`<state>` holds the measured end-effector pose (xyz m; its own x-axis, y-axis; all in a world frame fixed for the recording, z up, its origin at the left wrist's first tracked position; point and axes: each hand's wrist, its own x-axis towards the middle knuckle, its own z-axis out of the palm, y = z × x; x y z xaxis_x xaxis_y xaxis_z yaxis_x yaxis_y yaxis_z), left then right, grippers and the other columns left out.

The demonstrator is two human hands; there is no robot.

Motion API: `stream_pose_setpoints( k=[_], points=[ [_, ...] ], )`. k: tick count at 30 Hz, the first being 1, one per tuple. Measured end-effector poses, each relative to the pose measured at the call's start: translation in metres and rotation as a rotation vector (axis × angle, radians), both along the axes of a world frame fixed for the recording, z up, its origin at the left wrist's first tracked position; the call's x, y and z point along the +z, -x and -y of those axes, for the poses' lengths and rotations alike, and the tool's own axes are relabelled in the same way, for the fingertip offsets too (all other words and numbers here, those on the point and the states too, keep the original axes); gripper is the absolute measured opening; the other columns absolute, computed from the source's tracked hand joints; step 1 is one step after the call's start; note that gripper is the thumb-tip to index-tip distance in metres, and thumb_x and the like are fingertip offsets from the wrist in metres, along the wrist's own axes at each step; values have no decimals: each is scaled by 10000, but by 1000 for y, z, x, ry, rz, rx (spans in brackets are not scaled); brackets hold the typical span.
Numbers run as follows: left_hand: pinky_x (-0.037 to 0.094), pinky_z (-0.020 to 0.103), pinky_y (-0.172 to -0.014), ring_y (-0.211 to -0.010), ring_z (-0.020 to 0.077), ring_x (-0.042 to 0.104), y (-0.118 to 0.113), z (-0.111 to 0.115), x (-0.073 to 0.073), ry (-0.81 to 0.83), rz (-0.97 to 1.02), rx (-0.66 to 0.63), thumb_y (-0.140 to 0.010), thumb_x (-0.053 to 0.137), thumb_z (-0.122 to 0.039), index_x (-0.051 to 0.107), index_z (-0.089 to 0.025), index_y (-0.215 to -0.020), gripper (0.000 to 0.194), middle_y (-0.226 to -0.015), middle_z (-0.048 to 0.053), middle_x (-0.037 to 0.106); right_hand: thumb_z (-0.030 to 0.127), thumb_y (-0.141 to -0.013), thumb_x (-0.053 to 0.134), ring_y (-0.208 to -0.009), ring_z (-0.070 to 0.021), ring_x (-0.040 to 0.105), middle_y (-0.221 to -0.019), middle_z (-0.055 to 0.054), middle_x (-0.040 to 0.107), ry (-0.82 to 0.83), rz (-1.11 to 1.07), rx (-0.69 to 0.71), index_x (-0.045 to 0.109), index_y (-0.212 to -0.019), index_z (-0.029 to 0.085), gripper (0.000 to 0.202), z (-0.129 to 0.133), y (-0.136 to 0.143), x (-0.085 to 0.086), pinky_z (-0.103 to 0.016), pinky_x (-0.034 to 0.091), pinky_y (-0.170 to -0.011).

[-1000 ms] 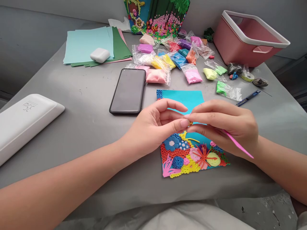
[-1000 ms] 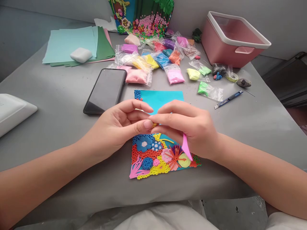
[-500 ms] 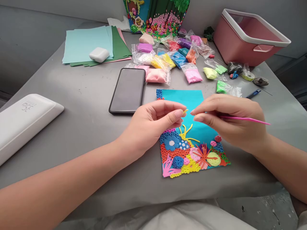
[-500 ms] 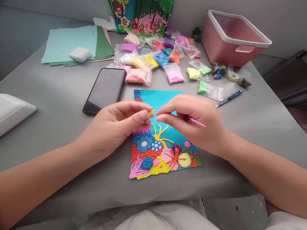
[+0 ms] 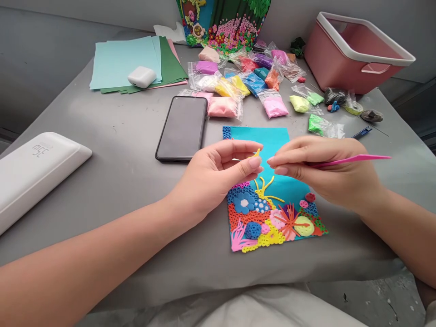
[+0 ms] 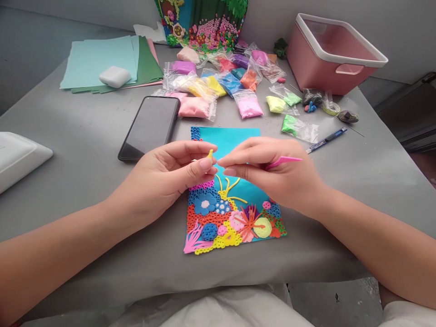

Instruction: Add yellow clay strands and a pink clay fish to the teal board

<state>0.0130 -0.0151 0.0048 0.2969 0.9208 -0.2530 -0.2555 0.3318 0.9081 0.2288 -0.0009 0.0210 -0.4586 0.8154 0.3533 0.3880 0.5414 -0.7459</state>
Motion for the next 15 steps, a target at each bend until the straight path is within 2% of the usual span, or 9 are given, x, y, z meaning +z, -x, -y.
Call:
stream_pose_setpoints(
  k=[4,8,11,15],
  points=[
    [580,262,-841,-860,146,725,0,1,1,15,-40,-14,-718,895,-305,778,-214,-980,302,-982,16,776,169,-846,760,-757,-130,711,-891,12,786,-27,-48,-29,828,-949,312,189,-2,0,-3,-243,596,-651],
    [578,274,-845,-900,167,735,0,2,1,-12,-63,-20,-733,884,-333,770,-226,-1028,334,-1024,28,765,145,-883,711,-787,-142,724,-893,0,788,-70,-50,-27,815,-964,280,188,-1,1,-3,-268,618,-697],
    [580,246,-805,-925,166,741,0,2,2,-20,-71,-18,-745,877,-326,775,-253,-1037,318,-1052,17,744,162,-916,682,-730,-128,720,-837,-2,785,-71,-77,-13,805,-936,251,153,0,1,-2,-251,612,-667],
    [583,202,-760,-847,120,730,0,3,3,-8,-37,-26,-757,869,-306,788,-249,-954,220,-999,-7,744,167,-848,768,-682,-128,706,-805,4,783,-104,-54,-33,803,-882,246,94,1,1,-1,-242,580,-605]
  ],
)
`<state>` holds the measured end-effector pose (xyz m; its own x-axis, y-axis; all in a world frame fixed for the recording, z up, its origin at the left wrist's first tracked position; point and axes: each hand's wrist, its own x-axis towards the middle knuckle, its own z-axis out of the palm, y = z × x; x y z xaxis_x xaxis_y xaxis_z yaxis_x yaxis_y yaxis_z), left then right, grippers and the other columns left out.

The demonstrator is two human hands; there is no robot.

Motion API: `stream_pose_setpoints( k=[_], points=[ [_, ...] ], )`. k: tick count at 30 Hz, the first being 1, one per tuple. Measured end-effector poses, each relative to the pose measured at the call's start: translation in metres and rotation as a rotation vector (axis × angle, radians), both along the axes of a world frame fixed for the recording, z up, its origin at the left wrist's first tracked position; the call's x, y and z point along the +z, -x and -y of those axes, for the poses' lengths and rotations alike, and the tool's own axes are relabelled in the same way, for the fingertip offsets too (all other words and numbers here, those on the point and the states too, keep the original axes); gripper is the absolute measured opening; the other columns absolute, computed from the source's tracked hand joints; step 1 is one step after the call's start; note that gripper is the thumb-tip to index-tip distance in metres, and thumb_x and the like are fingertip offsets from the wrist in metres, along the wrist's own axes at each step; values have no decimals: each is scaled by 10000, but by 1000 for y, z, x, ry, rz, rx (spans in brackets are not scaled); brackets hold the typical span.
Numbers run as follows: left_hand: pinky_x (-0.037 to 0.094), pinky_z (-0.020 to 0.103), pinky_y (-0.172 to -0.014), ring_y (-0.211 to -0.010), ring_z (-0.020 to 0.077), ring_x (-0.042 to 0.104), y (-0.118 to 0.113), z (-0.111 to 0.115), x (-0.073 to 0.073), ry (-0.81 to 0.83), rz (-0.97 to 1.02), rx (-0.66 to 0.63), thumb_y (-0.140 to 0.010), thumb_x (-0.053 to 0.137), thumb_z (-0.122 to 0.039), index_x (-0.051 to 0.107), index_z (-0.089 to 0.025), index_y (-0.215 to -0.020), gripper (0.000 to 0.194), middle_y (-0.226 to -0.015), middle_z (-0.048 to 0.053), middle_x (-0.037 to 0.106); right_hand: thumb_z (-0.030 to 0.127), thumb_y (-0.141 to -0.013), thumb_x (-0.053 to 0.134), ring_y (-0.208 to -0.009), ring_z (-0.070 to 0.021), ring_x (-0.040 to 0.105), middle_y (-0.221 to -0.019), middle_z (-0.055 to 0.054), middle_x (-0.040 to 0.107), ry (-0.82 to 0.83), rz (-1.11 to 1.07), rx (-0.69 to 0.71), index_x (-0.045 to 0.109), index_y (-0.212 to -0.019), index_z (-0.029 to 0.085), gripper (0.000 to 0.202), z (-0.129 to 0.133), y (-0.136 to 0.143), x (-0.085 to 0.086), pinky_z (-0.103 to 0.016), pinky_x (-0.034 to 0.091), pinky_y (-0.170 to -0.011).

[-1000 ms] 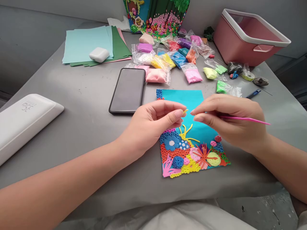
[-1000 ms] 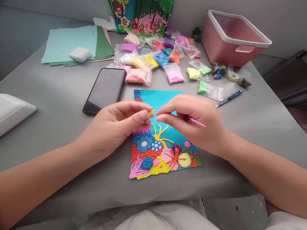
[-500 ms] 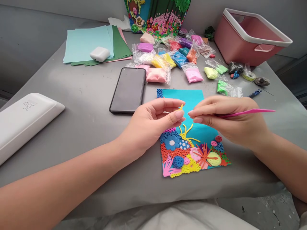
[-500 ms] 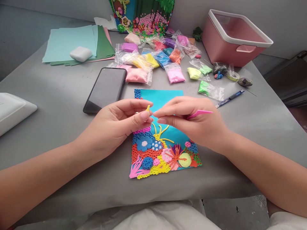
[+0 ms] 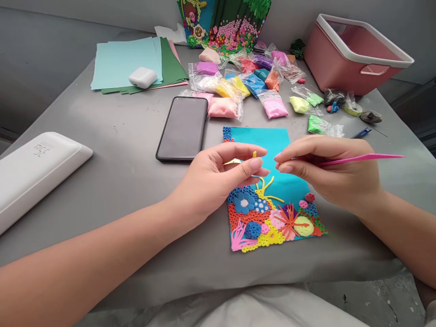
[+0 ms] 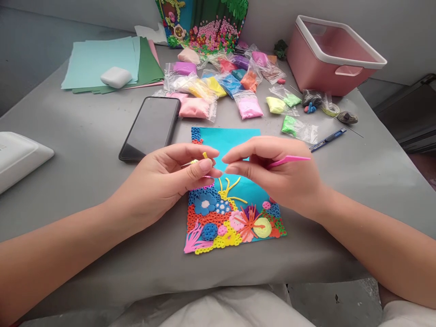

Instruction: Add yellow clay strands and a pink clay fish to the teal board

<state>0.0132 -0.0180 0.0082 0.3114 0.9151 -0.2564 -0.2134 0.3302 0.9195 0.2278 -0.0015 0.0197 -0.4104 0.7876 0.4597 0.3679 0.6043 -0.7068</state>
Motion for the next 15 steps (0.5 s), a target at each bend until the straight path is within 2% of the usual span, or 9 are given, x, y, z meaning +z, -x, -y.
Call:
stream_pose_setpoints(
  k=[6,10,15],
  points=[
    [589,204,-690,-714,105,692,-1,0,3,43,13,-54,-722,891,-275,795,-196,-888,207,-844,-5,747,149,-852,755,-695,-136,720,-881,-10,800,-33,27,-17,792,-968,235,149,4,0,-2,-255,584,-607],
    [595,222,-670,-693,119,703,0,0,3,45,28,-124,-718,893,-263,789,-222,-958,265,-786,-17,748,157,-865,751,-636,-114,682,-802,9,777,-106,51,-5,773,-893,237,88,6,1,-1,-245,565,-586],
    [608,275,-802,-820,164,734,1,1,3,21,-9,-109,-726,887,-308,809,-206,-892,210,-835,15,778,153,-864,758,-698,-128,679,-827,-11,735,-265,89,89,775,-938,258,130,5,-1,2,-262,575,-633]
  ],
)
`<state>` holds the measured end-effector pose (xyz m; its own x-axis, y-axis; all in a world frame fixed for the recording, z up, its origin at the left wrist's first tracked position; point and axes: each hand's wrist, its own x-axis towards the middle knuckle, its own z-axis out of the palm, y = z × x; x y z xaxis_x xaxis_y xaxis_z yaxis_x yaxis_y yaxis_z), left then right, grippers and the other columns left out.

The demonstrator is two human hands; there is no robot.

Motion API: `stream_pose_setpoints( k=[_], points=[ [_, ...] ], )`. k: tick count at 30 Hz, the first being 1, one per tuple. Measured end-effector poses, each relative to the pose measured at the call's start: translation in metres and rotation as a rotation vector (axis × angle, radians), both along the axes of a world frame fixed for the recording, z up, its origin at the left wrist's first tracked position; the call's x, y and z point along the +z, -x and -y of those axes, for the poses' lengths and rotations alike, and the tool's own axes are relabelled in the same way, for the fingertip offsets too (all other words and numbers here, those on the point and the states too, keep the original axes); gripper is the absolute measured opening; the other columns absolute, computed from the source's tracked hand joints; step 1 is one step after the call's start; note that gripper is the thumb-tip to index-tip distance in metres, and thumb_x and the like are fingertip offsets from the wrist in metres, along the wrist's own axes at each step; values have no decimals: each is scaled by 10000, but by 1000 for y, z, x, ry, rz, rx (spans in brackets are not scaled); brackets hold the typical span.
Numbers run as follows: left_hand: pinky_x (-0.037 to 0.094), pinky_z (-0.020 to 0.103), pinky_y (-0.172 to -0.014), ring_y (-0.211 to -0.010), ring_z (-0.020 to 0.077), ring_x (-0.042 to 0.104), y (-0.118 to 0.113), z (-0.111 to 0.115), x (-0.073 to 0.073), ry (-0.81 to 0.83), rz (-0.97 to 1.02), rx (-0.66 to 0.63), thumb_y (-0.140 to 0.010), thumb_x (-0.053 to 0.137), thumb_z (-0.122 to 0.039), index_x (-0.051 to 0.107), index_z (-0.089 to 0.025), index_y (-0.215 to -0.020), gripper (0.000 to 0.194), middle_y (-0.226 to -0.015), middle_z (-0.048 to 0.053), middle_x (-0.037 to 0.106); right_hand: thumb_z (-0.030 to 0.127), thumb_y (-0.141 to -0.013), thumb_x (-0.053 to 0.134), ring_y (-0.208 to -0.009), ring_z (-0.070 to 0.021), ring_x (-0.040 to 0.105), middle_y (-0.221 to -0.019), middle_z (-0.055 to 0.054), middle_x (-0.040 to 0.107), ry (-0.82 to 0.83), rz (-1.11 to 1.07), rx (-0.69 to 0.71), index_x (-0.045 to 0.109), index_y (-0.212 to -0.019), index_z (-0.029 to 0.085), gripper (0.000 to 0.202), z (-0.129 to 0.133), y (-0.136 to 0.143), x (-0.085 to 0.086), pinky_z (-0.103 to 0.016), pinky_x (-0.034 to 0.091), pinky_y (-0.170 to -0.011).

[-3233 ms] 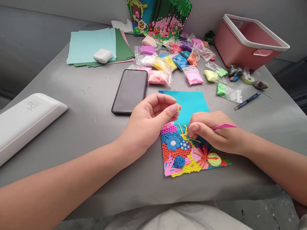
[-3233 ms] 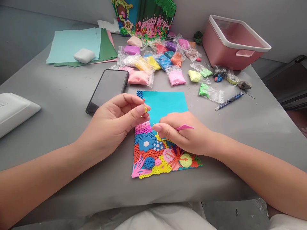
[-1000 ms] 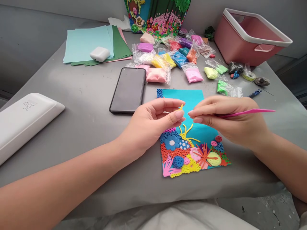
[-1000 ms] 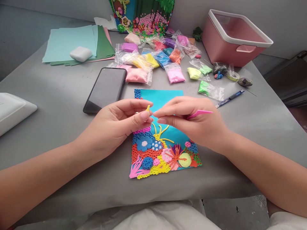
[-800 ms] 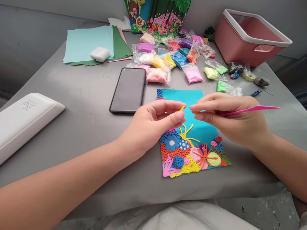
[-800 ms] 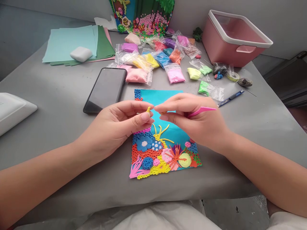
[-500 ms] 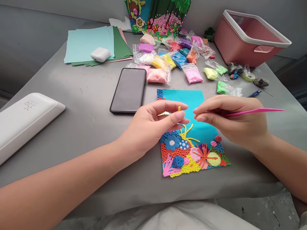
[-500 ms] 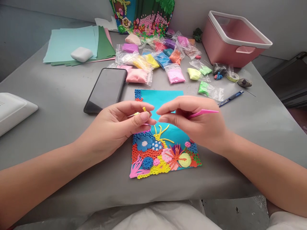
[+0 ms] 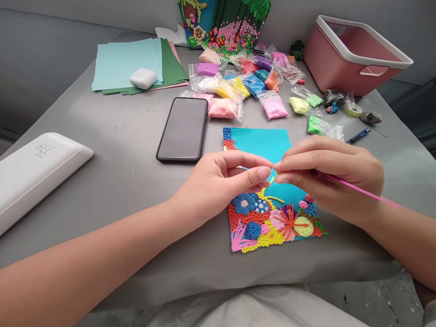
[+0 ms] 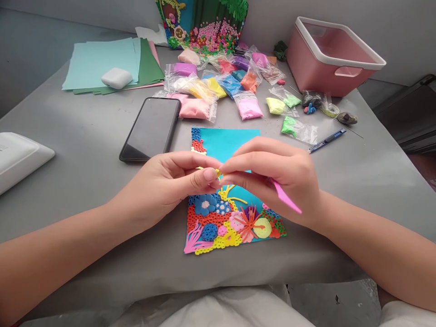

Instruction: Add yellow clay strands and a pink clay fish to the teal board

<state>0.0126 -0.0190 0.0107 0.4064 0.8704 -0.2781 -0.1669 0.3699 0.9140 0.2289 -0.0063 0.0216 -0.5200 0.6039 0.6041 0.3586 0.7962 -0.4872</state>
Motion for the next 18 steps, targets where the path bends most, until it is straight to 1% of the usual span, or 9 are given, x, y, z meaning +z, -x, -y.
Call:
stream_pose_setpoints(
  k=[2,4,7,10,12,15,17,18],
  points=[
    [608,309,-849,-876,189,745,0,0,0,23,12,-26,-725,887,-326,815,-203,-914,236,-881,36,795,152,-864,754,-708,-141,682,-851,-15,718,-50,22,-6,784,-982,302,193,1,-1,0,-278,580,-630],
    [609,323,-862,-884,196,752,0,0,-1,53,60,-85,-723,890,-318,820,-204,-907,228,-898,47,804,183,-877,747,-695,-146,679,-849,-13,704,-93,37,-19,785,-1020,339,215,2,-2,-1,-286,579,-619],
    [611,295,-831,-804,161,750,0,0,-2,125,123,-161,-681,916,-255,821,-222,-848,195,-834,20,799,225,-897,734,-684,-150,679,-857,-14,709,-141,50,-20,778,-1036,360,198,5,-2,-3,-292,580,-616],
    [604,230,-770,-728,110,727,0,-1,-3,178,161,-199,-660,924,-196,811,-243,-798,184,-750,-23,771,204,-892,739,-668,-144,676,-845,-9,706,-175,65,11,766,-1026,343,195,8,-2,-3,-284,578,-612],
    [600,215,-742,-700,101,713,0,-2,-2,178,155,-206,-668,919,-199,806,-234,-783,165,-711,-25,752,195,-898,730,-654,-135,673,-837,2,701,-191,67,6,755,-1004,340,181,8,-1,-2,-276,573,-612],
    [606,235,-738,-690,113,705,0,-2,0,147,110,-181,-685,916,-266,801,-207,-779,160,-695,-7,738,184,-902,716,-672,-139,673,-827,0,690,-195,14,-56,724,-951,310,136,7,0,-2,-281,563,-630],
    [612,255,-757,-704,121,710,0,-2,0,132,96,-145,-703,906,-311,796,-203,-781,173,-712,-2,737,203,-934,666,-695,-151,663,-814,-12,672,-150,-78,-81,689,-922,277,78,5,0,-3,-304,556,-649],
    [614,263,-768,-717,124,713,0,-1,0,128,96,-124,-712,901,-324,795,-204,-785,176,-737,0,742,224,-960,625,-687,-153,648,-797,-14,659,-106,-121,-86,671,-907,267,82,3,-1,-3,-317,549,-646]
  ],
)
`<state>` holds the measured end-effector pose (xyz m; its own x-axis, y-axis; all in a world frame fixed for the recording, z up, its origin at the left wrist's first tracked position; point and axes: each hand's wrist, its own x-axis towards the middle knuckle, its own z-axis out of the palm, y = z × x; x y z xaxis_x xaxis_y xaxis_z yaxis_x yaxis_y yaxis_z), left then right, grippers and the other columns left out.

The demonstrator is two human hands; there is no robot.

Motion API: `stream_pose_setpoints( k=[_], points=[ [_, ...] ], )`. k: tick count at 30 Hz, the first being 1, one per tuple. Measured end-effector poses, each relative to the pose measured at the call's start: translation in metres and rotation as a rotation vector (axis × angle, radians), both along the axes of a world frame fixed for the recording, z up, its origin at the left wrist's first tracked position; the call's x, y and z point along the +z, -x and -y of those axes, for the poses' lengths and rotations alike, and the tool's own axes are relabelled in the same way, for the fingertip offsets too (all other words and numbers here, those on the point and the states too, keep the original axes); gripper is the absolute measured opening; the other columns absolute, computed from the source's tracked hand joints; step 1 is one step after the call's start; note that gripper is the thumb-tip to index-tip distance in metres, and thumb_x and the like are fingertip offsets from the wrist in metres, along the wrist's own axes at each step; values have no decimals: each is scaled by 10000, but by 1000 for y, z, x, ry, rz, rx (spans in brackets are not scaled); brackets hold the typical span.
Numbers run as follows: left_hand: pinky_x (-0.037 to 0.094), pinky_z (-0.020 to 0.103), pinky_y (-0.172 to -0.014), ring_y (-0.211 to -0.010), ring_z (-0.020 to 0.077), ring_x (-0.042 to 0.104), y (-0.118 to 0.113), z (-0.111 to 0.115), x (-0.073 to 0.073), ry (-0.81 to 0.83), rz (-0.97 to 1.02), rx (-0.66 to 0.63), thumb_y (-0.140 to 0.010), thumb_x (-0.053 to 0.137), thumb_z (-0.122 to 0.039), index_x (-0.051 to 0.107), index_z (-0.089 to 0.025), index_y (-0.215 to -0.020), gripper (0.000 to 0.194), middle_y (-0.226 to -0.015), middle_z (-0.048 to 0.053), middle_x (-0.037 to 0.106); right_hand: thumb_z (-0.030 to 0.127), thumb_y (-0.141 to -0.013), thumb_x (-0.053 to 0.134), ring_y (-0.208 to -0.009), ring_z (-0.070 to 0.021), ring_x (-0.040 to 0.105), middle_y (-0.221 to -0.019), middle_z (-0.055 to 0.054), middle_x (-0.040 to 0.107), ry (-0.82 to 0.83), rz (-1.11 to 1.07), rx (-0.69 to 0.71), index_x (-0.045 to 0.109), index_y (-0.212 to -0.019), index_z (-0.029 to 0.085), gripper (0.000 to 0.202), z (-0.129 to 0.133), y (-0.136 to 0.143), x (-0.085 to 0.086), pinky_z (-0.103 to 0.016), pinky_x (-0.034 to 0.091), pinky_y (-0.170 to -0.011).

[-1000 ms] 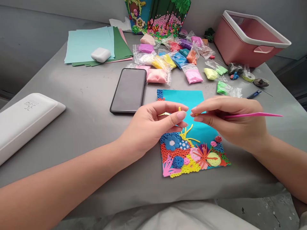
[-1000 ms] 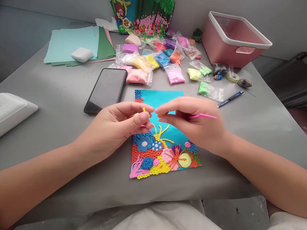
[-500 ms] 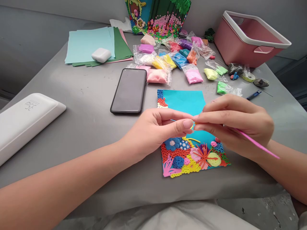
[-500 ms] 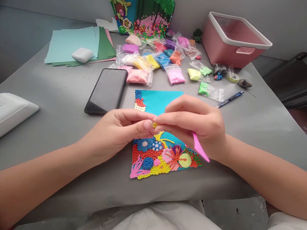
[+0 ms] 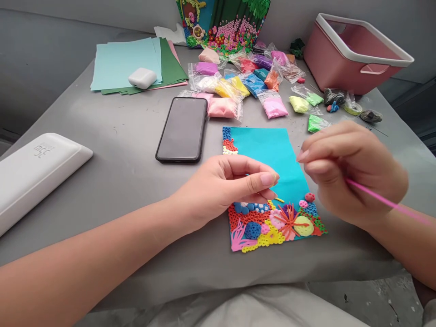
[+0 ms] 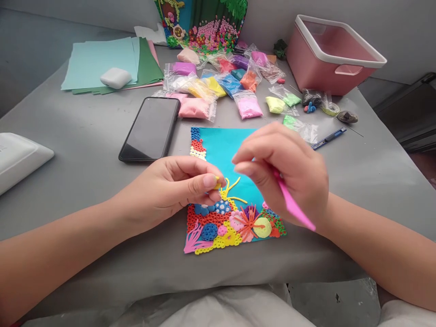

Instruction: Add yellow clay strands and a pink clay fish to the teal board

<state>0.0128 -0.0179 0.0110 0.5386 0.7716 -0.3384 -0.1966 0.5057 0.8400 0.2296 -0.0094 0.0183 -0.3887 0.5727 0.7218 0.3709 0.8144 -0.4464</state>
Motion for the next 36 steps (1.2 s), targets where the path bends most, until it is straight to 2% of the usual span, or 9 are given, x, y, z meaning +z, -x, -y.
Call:
stream_pose_setpoints(
  k=[2,5,10,13,18,22,26,29,36],
  points=[
    [615,266,-787,-750,127,722,0,1,-1,-5,2,31,-726,892,-331,799,-209,-815,176,-808,6,759,265,-990,577,-649,-152,609,-750,-9,633,99,-42,6,648,-869,257,140,-2,-1,-1,-327,519,-614],
    [612,238,-781,-803,128,730,0,1,-3,-14,3,71,-765,864,-347,808,-210,-871,182,-872,13,769,266,-927,690,-622,-145,574,-708,7,613,177,22,-19,647,-826,253,110,-4,-2,1,-316,458,-557],
    [614,230,-743,-789,132,733,-3,-2,-1,53,21,143,-855,779,-360,799,-155,-867,207,-887,39,757,218,-927,690,-646,-155,612,-739,5,685,81,128,-14,702,-834,266,106,-3,-4,11,-327,485,-600],
    [609,236,-739,-769,132,724,-4,-3,1,57,30,212,-871,755,-320,783,-137,-835,189,-885,45,741,256,-912,719,-619,-160,598,-672,7,656,78,173,-41,698,-785,269,129,-2,-5,19,-325,470,-572],
    [601,223,-702,-733,116,698,-4,-5,1,49,29,328,-910,694,-289,753,-119,-818,202,-878,48,713,215,-947,669,-613,-129,595,-710,11,685,28,275,-23,702,-862,256,100,-5,0,24,-285,474,-579],
    [596,199,-669,-726,110,700,-4,-6,0,46,77,352,-918,679,-265,742,-125,-810,188,-846,32,704,251,-935,685,-602,-120,587,-674,8,647,71,395,136,646,-775,222,167,-10,-1,12,-252,470,-553],
    [600,197,-668,-733,108,696,-4,-5,-1,48,78,340,-925,667,-267,743,-137,-798,196,-860,25,702,230,-964,627,-722,-129,617,-832,-32,655,164,465,164,667,-921,206,62,-9,-10,-7,-237,521,-647],
    [606,201,-674,-735,109,687,-5,-5,-1,45,67,325,-917,675,-272,744,-130,-786,205,-878,33,697,186,-973,606,-795,-120,639,-916,-47,666,203,429,205,690,-1021,195,97,-4,-14,-18,-224,535,-715],
    [609,200,-670,-722,108,686,-5,-5,-1,55,60,338,-936,644,-256,743,-121,-779,230,-848,35,688,98,-958,598,-847,-109,676,-1000,-42,707,275,415,261,699,-1127,232,238,2,-15,-24,-205,550,-739]
  ],
)
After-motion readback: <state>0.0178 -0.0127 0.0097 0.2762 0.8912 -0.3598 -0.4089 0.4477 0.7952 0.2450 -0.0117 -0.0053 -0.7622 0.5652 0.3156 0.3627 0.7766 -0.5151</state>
